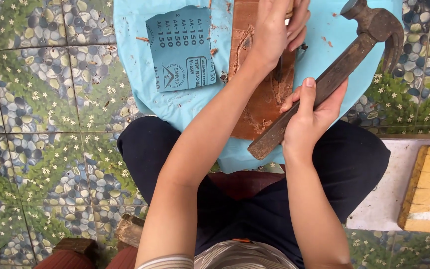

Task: Carving a cartoon character design into a wooden block using a hammer and chisel.

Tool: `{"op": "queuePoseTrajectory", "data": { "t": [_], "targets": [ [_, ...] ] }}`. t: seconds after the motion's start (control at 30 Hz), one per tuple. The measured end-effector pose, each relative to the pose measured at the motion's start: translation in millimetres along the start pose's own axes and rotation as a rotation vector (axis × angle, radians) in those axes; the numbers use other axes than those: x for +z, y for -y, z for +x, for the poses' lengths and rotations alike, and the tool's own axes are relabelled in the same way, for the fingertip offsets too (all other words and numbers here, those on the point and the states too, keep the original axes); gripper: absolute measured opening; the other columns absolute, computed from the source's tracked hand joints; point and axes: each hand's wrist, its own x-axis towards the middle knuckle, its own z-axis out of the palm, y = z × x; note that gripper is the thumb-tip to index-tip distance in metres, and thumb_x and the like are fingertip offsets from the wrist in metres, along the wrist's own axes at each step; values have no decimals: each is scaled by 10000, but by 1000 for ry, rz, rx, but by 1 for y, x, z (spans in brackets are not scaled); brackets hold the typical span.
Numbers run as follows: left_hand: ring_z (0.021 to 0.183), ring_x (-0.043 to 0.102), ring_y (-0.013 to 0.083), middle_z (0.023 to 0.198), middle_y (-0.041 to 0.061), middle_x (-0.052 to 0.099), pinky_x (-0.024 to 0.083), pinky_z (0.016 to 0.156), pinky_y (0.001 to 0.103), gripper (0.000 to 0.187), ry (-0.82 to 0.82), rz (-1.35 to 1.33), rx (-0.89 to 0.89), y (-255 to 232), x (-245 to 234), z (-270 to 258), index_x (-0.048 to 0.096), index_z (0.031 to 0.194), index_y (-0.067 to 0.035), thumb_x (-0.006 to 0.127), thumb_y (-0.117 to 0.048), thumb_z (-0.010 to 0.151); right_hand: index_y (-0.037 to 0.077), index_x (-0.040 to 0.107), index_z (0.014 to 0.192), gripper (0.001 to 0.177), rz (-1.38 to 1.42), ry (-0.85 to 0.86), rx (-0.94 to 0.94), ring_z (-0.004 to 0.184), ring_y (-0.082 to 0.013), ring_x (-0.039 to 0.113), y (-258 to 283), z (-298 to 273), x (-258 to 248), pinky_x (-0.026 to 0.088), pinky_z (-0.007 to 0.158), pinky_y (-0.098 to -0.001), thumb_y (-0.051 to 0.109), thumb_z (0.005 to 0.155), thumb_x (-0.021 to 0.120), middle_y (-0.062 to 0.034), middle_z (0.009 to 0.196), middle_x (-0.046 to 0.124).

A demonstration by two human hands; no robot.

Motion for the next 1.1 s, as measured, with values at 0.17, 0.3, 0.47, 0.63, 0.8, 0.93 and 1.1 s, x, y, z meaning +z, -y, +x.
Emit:
{"op": "queuePoseTrajectory", "data": {
  "t": [0.17, 0.3, 0.47, 0.63, 0.8, 0.93, 1.1],
  "targets": [
    [394, 207, 135, 535, 27, 253, 323, 320, 271, 425, 216, -53, -66, 26, -5, 7, 318, 761, -119, 443, -464, 975, 107, 390, 1540, 493, 17, -2, -2, 533, -159, 463, -3, 0, 0, 483, 561, -304, 193, 1099, 591, -67, 738, 455],
    [468, 302, 129, 542, -12, 260, 304, 511, 299, 427, -9, 509, 126, 32, -2, 14, 294, 648, -154, 339, -439, 964, 110, 398, 1491, 432, 48, -1, 1, 537, -165, 460, -1, 0, 2, 464, 570, -316, 182, 1103, 575, -55, 733, 423],
    [459, 446, 214, 574, -17, 400, 280, 460, 385, 446, -102, 986, 227, 37, -7, 11, 382, 776, -200, 218, -554, 991, 119, 434, 1399, 322, 65, -18, 28, 546, -137, 436, 1, 0, 4, 452, 518, -306, 170, 1108, 563, -28, 718, 411],
    [618, 637, 308, 662, 7, 595, 420, 559, 427, 487, -68, 958, 20, 48, -15, 10, 510, 913, -211, 223, -602, 952, 84, 448, 1236, 244, 21, -33, 28, 537, -128, 434, 7, 0, 7, 456, 517, -306, 235, 1086, 567, -20, 733, 419],
    [647, 160, 123, 688, -21, 188, 174, 602, 361, 272, -54, 612, 266, 27, -28, 12, 250, 771, -169, 342, -306, 988, 124, 487, 1296, 233, 143, -42, 38, 541, -155, 446, -4, 3, -4, 472, 547, -334, 222, 1102, 570, -35, 735, 435],
    [663, 260, 105, 707, -42, 245, 254, 586, 375, 365, -113, 677, 162, 39, -28, 14, 258, 743, -183, 440, -437, 931, 182, 551, 1264, 289, 147, -57, 159, 537, -143, 445, 17, 41, -37, 390, 472, -288, 342, 1047, 653, -39, 728, 476],
    [605, 220, 114, 687, -19, 180, 206, 601, 342, 405, 58, 586, 200, 25, -27, 10, 205, 786, -167, 506, -376, 958, 105, 502, 1426, 433, -282, 784, 212, 811, -205, 649, -17, 270, -233, 592, 709, -339, 383, 1108, 596, -103, 1036, 620]
  ]
}}
